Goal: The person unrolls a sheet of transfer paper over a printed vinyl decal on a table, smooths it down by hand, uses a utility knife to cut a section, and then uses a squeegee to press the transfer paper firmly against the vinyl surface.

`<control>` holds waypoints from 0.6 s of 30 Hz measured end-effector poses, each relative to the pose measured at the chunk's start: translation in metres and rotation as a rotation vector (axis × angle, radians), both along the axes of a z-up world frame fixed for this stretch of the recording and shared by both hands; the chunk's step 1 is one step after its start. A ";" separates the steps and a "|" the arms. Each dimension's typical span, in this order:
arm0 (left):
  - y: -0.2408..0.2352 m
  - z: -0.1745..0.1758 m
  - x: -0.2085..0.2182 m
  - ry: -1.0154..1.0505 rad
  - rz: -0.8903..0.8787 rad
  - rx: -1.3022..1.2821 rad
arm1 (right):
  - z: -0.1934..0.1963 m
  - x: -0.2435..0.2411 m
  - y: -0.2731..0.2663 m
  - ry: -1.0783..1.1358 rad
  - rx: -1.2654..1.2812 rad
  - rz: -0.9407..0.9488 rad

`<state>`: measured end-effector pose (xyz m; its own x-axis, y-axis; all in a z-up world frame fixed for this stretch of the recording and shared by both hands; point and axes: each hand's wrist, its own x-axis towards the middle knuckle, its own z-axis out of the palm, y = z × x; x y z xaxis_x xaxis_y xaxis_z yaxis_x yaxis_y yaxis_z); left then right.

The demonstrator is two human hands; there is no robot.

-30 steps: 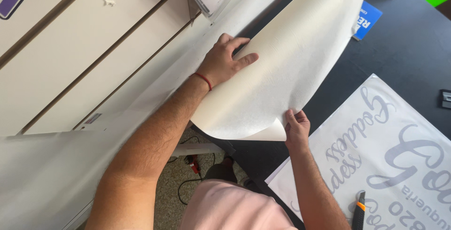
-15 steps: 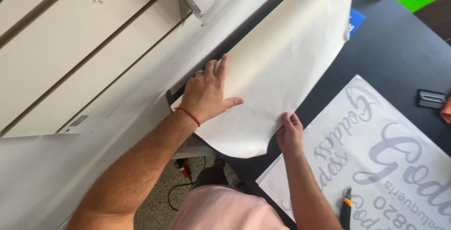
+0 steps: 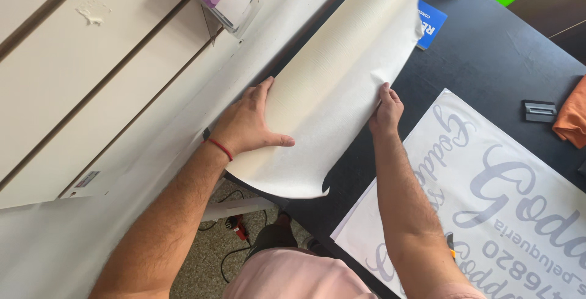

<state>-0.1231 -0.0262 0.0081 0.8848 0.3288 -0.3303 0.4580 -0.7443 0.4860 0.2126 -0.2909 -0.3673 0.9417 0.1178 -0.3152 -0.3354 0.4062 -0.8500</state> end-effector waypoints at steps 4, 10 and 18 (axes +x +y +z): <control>0.027 -0.009 -0.002 0.019 0.072 -0.241 | 0.056 -0.040 0.008 -0.049 0.012 -0.071; 0.022 -0.014 0.000 -0.030 0.191 -0.687 | 0.013 -0.002 0.013 -0.172 -0.078 -0.071; 0.001 -0.025 -0.015 -0.157 -0.053 0.352 | 0.025 -0.019 0.020 -0.117 -0.114 -0.105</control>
